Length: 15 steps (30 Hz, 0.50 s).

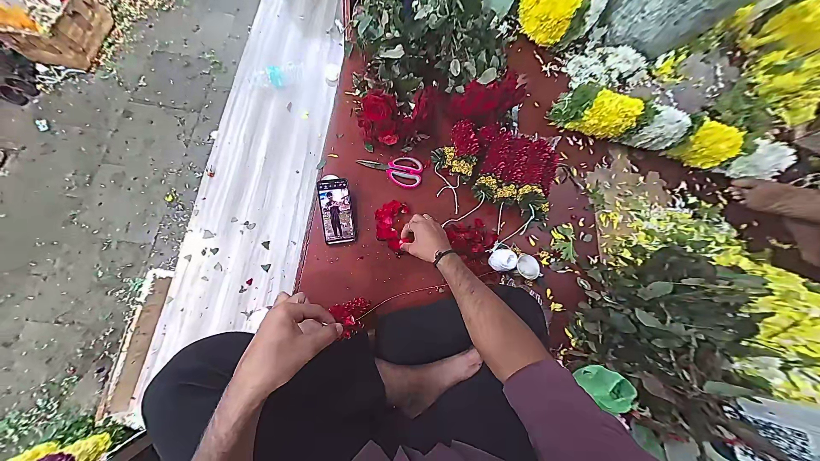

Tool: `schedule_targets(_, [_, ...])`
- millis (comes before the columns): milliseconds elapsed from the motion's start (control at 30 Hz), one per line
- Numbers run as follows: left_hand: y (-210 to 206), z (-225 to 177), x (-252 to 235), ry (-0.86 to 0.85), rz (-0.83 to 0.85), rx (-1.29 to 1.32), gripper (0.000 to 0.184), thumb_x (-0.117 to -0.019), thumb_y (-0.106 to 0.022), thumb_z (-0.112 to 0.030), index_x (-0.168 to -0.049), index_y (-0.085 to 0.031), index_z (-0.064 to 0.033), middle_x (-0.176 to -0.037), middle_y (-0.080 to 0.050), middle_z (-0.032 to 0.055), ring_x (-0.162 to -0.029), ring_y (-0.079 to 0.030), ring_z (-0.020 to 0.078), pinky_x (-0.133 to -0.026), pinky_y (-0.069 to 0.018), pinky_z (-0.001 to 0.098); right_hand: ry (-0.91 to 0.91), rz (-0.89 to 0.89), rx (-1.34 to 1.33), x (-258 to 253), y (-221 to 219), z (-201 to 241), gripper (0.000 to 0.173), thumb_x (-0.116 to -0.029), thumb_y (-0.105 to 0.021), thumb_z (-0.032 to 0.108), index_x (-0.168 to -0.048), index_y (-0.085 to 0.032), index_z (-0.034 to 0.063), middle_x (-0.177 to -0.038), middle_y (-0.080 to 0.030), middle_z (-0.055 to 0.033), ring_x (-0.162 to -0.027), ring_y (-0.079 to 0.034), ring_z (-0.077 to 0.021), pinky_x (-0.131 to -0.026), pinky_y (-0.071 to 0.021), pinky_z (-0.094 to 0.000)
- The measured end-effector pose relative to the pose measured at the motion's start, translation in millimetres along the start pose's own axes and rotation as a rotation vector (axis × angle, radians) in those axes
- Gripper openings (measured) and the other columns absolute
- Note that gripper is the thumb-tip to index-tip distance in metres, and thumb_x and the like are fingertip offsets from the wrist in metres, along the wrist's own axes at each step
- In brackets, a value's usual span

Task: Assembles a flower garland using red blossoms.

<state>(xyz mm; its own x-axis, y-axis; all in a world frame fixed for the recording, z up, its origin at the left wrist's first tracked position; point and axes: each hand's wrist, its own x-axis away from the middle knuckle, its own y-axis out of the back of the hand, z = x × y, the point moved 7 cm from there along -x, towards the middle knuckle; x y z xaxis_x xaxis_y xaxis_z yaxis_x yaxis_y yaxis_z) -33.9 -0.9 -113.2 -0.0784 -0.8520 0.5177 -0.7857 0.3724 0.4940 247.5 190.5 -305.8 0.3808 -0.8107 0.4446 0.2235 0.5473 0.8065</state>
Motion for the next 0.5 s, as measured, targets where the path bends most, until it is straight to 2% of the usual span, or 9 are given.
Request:
schedule_targets(33, [-0.7,-0.7,0.9,-0.008,0.003,0.011,0.018,-0.0813,-0.076,-0.051,-0.079,-0.079,-0.033,-0.077,-0.059,-0.0126,-0.086,-0.056,0.0062,-0.084,-0.0449,0.0374,-0.031,0.01,-0.043,-0.5,1.2,-3.2,0.02,-0.0768,-0.084,0.031,-0.091,-0.076,0.019,-0.105,-0.069,-0.0045,-0.108,-0.063,-0.0285,-0.087,-0.0531,-0.0585])
schedule_targets(100, [-0.2,-1.3,1.7,-0.012,0.001,0.034,0.018,-0.0821,-0.077,-0.049,-0.079,-0.079,-0.032,-0.077,-0.059,-0.0121,-0.086,-0.056,0.0062,-0.092,-0.0437,0.0411,-0.077,-0.016,-0.267,0.9,15.4,-12.7,0.023,-0.0773,-0.086,0.025,-0.091,-0.074,0.0115,-0.092,-0.072,-0.0087,-0.09,-0.069,-0.0278,-0.08,-0.0563,-0.0577])
schedule_targets(167, [2.0,-0.6,0.8,-0.002,-0.01,0.045,0.018,-0.0816,-0.076,-0.049,-0.079,-0.079,-0.0314,-0.077,-0.06,-0.012,-0.086,-0.057,0.0065,-0.086,-0.0449,0.0392,-0.09,-0.036,-0.552,3.9,23.9,-19.3,0.028,-0.0781,-0.087,0.014,-0.1,-0.071,0.0052,-0.085,-0.07,-0.0107,-0.077,-0.067,-0.0234,-0.074,-0.0571,-0.0471])
schedule_targets(233, [1.7,-0.3,0.7,0.007,-0.008,0.087,0.019,-0.0835,-0.076,-0.048,-0.082,-0.08,-0.0291,-0.079,-0.065,-0.0113,-0.085,-0.059,0.0076,-0.083,-0.0471,0.0395,-0.125,-0.029,-0.784,11.4,21.7,-20.6,0.035,-0.0808,-0.084,0.005,-0.113,-0.069,0.0031,-0.09,-0.072,-0.012,-0.074,-0.067,-0.0197,-0.067,-0.0581,-0.0386])
schedule_targets(300, [0.6,-2.5,1.5,0.032,0.01,0.188,0.018,-0.0879,-0.076,-0.04,-0.094,-0.081,-0.0239,-0.085,-0.073,-0.0088,-0.083,-0.067,0.0074,-0.086,-0.0535,0.0396,-0.168,-0.016,-0.935,22.1,22.6,-13.9,0.032,-0.0843,-0.079,0.002,-0.115,-0.07,0.0023,-0.096,-0.073,-0.0126,-0.071,-0.066,-0.0182,-0.059,-0.0559,-0.034])
schedule_targets(333, [-0.2,-4.1,2.1,0.048,0.016,0.27,0.02,-0.0896,-0.077,-0.034,-0.103,-0.081,-0.0189,-0.089,-0.077,-0.0053,-0.08,-0.071,0.008,-0.08,-0.0596,0.0343,-0.165,-0.015,-0.994,29.2,26.9,-5.5,0.027,-0.0856,-0.078,0.002,-0.112,-0.072,0.0009,-0.097,-0.073,-0.013,-0.069,-0.067,-0.0181,-0.058,-0.057,-0.0336])
schedule_targets(367, [-1.9,-5.2,3.2,0.071,0.034,0.371,0.026,-0.0907,-0.078,-0.028,-0.112,-0.078,-0.0129,-0.096,-0.078,-0.0004,-0.085,-0.074,0.0112,-0.08,-0.0626,0.0327,-0.145,-0.014,-1.036,38.8,33.0,6.7,0.023,-0.0866,-0.078,0.004,-0.108,-0.072,-0.0001,-0.095,-0.074,-0.0129,-0.068,-0.067,-0.0182,-0.058,-0.058,-0.0339])
schedule_targets(433, [-5.5,-6.7,6.2,0.117,0.048,0.536,0.04,-0.0907,-0.078,-0.018,-0.127,-0.07,-0.0049,-0.104,-0.077,0.0066,-0.091,-0.075,0.0167,-0.084,-0.0631,0.0343,-0.067,-0.006,-1.101,67.9,48.0,41.1,0.018,-0.0885,-0.077,0.007,-0.105,-0.072,0.0019,-0.09,-0.072,-0.0105,-0.065,-0.064,-0.0156,-0.057,-0.0556,-0.0315])
schedule_targets(500, [-8.1,-6.3,8.6,0.149,0.044,0.625,0.052,-0.0907,-0.078,-0.019,-0.138,-0.063,-0.004,-0.109,-0.077,0.0072,-0.095,-0.074,0.0164,-0.089,-0.0597,0.0356,0.042,0.04,-1.223,96.1,54.3,78.4,0.017,-0.0883,-0.076,0.007,-0.104,-0.074,0.0025,-0.088,-0.071,-0.0094,-0.065,-0.061,-0.0132,-0.058,-0.0525,-0.0295])
